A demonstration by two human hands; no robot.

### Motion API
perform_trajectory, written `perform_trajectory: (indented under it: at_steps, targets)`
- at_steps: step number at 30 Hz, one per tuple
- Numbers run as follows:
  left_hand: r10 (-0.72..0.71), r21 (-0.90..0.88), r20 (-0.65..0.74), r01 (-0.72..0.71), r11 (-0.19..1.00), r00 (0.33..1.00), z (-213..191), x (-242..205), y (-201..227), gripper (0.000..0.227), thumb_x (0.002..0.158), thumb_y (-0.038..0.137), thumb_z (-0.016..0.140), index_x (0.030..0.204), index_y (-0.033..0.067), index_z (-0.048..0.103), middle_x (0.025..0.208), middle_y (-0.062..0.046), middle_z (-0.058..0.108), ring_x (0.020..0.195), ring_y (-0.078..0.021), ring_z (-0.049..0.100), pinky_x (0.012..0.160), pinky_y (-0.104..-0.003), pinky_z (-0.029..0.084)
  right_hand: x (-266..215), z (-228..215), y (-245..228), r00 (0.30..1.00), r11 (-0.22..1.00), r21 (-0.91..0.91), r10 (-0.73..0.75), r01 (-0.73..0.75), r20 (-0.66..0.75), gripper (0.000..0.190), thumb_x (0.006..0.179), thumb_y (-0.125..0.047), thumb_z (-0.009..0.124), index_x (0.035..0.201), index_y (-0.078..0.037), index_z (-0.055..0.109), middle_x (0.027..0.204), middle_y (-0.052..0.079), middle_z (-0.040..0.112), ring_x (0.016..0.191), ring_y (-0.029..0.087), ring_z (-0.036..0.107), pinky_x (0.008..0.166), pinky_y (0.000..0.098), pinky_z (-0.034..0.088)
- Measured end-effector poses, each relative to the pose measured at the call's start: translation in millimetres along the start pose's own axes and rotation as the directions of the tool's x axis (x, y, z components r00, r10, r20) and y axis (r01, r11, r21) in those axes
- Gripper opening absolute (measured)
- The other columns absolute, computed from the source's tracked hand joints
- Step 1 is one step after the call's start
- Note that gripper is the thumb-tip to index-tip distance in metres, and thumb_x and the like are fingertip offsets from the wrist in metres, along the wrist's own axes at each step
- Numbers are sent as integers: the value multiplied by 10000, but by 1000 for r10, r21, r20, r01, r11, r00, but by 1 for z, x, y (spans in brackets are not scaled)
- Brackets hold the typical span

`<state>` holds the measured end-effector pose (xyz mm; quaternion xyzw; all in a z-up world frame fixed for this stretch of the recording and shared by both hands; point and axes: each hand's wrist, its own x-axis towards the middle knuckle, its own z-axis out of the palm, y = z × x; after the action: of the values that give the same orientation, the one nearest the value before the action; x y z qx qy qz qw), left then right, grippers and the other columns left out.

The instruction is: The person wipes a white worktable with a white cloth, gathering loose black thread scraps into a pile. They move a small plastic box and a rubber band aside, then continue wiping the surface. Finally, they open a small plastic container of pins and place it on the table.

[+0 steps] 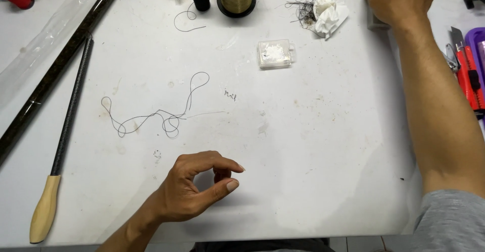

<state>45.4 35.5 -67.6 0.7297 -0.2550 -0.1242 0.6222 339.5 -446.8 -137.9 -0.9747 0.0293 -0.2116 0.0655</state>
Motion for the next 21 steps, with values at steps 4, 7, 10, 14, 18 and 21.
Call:
perform_trajectory:
  at_steps: [4,7,10,14,18,21]
  targets:
    - [8,0,13,-8,1000,1000,-1,-1,0,159,931,154,705,1074,93,739,771,-25,693,706,-127,665,692,-248,573,-3,2,2,997,998,-43,58,-55,55,494,1014,-420,938,812,-190,551,923,17,672,980,361,650,922,565,419]
    - [13,2,13,-13,1000,1000,0,-1,1,158,927,148,706,1071,91,740,769,-25,695,702,-126,668,687,-247,573,-10,-11,-6,994,997,-64,58,-52,97,497,1002,-349,918,810,-195,487,853,-30,603,926,307,632,851,565,432]
    - [12,3,11,-13,1000,1000,0,-2,1,159,929,151,707,1075,97,740,765,-23,690,700,-127,659,689,-250,569,-21,-29,-24,988,996,-6,94,-94,120,449,986,-297,898,836,-186,490,957,14,606,1075,347,586,908,600,397]
    - [23,2,15,-23,1000,1000,-1,-3,2,157,926,138,709,1075,99,738,758,-19,690,702,-123,661,693,-247,570,-32,-39,-15,994,998,-25,63,-61,90,479,1089,-523,867,867,-190,603,1093,121,684,1086,432,593,869,587,395]
    - [38,5,10,-38,999,999,-2,-4,3,159,928,143,706,1077,101,738,751,-12,687,699,-120,653,700,-249,567,-58,-60,-11,996,1000,-30,-1,4,90,420,1115,-441,874,1017,-75,694,1116,169,678,1021,404,616,743,559,483]
    - [42,15,15,-43,999,999,-1,-5,2,161,928,150,708,1080,106,737,752,-9,690,702,-118,656,702,-248,572,-80,-76,-30,982,996,-32,85,-81,170,443,1070,-427,857,1124,-45,638,1150,199,612,987,384,597,822,540,472]
